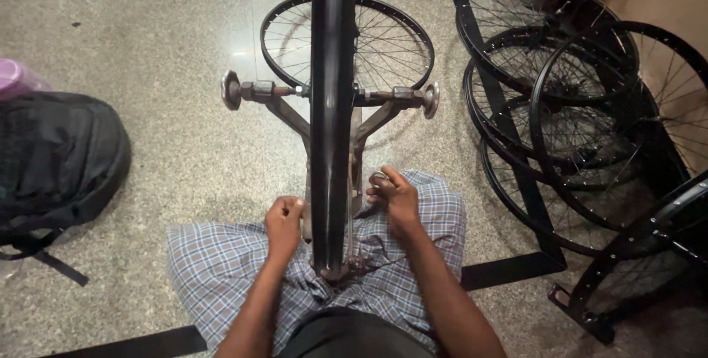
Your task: The person sits on the floor and works on a bicycle wheel mounted on a truing stand. They use a tool to adjust the spokes and rotate the wheel to check alignment. The person removes the wheel from the stand, places it on the floor, and then picks up another wheel to mount on the stand for further adjustment.
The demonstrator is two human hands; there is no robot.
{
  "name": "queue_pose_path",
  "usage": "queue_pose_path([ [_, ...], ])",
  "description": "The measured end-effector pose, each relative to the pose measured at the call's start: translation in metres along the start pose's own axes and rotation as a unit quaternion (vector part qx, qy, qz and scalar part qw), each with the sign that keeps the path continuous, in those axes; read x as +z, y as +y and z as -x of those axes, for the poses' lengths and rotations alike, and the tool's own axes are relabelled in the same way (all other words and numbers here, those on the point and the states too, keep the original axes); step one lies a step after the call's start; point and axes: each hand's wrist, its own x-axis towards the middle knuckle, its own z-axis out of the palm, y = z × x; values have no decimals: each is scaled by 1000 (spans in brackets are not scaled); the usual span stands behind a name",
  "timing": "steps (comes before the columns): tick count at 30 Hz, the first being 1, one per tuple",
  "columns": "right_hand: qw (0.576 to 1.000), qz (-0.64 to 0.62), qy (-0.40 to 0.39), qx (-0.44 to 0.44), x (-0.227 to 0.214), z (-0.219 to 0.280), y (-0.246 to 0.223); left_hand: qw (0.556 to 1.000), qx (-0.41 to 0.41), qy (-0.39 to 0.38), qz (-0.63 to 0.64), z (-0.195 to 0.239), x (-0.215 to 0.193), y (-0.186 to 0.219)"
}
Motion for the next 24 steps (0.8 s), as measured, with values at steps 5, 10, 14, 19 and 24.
queue_pose_path([
  [5,993,92,-41,-53,-11,-10,19,998,28,-29,-46,-26,15,-17],
  [10,990,85,-86,-72,-26,-28,45,999,8,-24,-31,-28,20,-21],
  [14,988,108,-82,-79,-30,-32,52,999,33,-28,-29,-17,12,-12],
  [19,986,113,-78,-98,-29,-34,54,997,-65,-41,2,11,-4,-3],
  [24,989,101,-71,-78,-30,-35,59,999,-44,-16,-18,16,-5,-2],
])
